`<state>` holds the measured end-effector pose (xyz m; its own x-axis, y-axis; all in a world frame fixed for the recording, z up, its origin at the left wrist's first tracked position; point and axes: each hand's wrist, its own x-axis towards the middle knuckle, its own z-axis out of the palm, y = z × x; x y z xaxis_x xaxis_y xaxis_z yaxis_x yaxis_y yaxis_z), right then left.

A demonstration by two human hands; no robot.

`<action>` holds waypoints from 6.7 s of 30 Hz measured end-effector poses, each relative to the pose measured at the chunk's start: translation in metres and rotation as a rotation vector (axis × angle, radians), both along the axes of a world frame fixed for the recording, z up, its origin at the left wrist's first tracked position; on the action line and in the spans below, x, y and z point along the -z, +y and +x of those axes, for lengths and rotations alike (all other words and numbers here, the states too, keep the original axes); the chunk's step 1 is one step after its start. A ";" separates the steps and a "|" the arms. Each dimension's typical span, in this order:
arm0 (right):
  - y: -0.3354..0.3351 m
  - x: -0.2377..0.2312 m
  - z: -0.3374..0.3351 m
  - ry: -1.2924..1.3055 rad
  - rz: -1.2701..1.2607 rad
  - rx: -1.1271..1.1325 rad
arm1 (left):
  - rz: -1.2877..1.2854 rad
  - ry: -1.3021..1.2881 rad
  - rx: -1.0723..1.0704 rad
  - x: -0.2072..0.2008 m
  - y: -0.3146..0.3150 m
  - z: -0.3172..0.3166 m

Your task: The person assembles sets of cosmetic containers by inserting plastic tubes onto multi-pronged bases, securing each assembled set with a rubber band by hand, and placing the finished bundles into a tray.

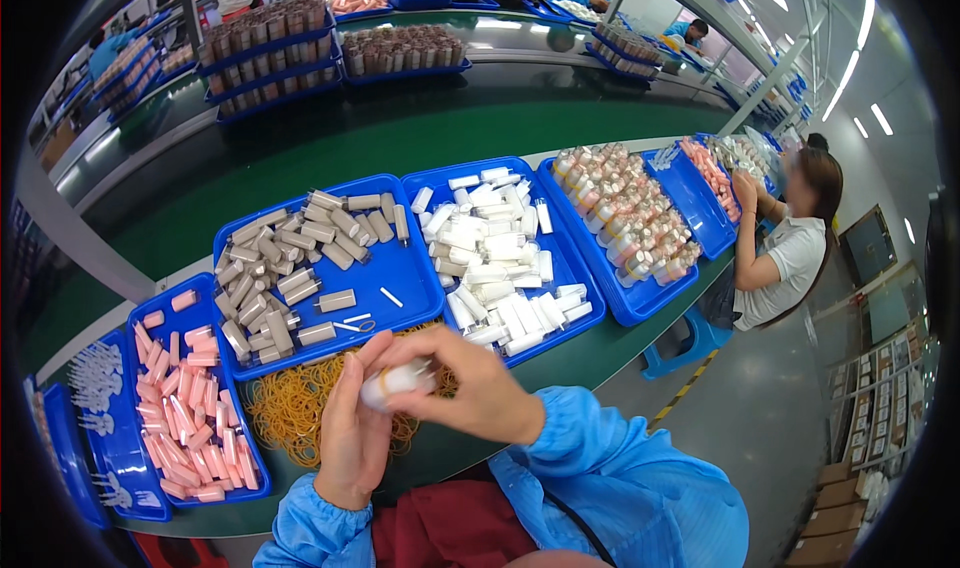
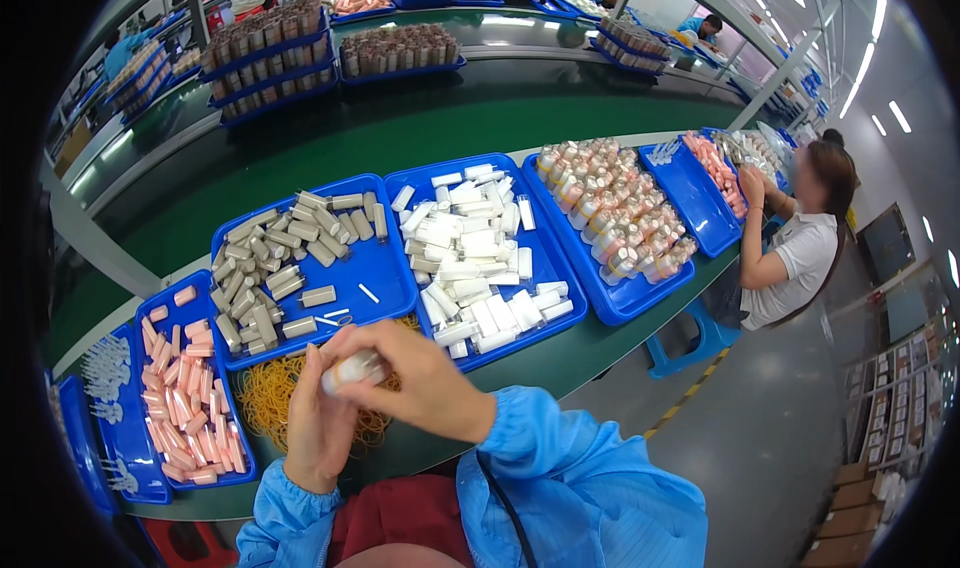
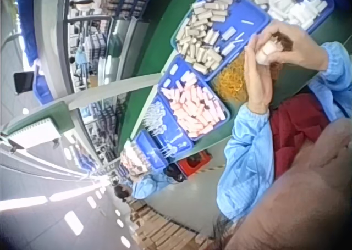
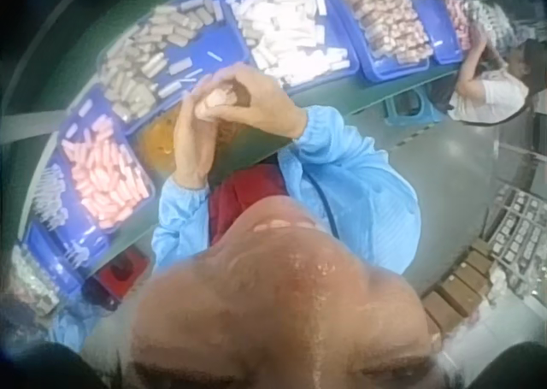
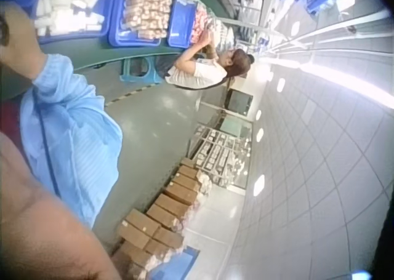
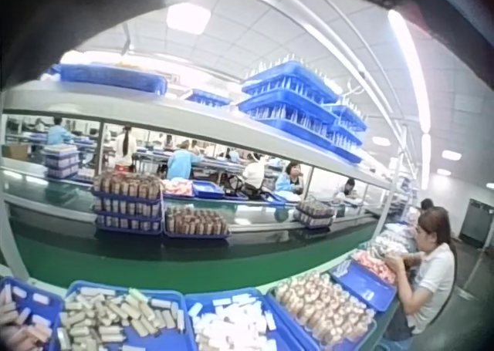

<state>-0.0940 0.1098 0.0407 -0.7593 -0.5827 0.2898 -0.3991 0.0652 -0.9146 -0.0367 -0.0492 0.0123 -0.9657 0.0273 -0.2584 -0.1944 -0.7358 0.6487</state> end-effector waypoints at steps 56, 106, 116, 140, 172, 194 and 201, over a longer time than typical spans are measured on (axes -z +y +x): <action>0.133 0.099 -0.178 0.834 1.068 0.762 | -0.562 0.105 -0.577 -0.002 -0.069 0.060; 0.026 0.020 -0.039 0.074 0.162 0.480 | -2.717 -0.704 -0.486 0.051 -0.458 0.116; 0.024 0.021 -0.038 0.069 0.077 0.463 | -2.412 -0.466 -0.607 0.088 -0.524 0.186; -0.009 0.045 -0.048 -0.709 -0.484 0.127 | -1.156 0.460 -0.172 0.020 -0.073 0.046; -0.081 0.057 -0.085 0.465 0.227 0.095 | -1.086 0.372 -0.539 0.042 -0.040 0.050; -0.058 0.034 -0.026 -0.622 -0.126 -0.028 | -1.191 0.505 -0.219 0.016 -0.047 0.050; -0.059 0.043 0.012 -0.303 -0.185 -0.098 | -1.280 0.512 -0.585 0.023 -0.049 0.050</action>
